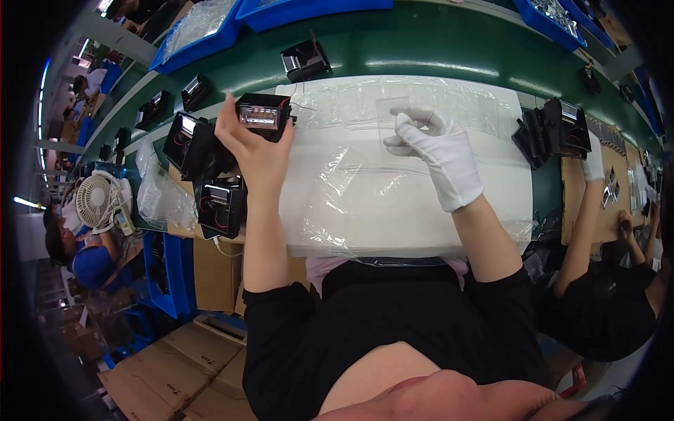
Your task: Manually inserting electronic components into plastic protective sleeves.
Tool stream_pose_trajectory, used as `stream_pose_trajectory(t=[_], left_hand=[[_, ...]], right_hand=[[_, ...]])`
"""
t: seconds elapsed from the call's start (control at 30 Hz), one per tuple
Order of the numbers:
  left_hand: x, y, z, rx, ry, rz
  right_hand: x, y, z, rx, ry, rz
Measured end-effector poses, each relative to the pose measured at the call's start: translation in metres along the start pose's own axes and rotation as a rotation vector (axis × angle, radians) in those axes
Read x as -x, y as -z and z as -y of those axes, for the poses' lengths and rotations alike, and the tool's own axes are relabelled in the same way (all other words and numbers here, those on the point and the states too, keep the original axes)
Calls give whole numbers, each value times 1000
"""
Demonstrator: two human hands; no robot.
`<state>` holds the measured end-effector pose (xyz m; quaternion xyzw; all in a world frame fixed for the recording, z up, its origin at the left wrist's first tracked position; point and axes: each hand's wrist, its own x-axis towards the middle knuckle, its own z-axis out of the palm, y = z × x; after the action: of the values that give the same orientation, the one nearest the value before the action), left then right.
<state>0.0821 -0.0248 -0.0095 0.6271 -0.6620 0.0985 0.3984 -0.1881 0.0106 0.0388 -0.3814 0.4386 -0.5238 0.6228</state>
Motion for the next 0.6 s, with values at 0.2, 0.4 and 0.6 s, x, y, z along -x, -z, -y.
stream_pose_trajectory(t=[0.2, 0.4, 0.6], left_hand=[[9, 11, -53, 661, -230, 33], [17, 16, -66, 717, -551, 278], [17, 14, -68, 796, -492, 369]], right_hand=[[4, -5, 9, 100, -28, -10], [5, -8, 17, 108, -13, 4], [5, -4, 11, 214, 43, 31]])
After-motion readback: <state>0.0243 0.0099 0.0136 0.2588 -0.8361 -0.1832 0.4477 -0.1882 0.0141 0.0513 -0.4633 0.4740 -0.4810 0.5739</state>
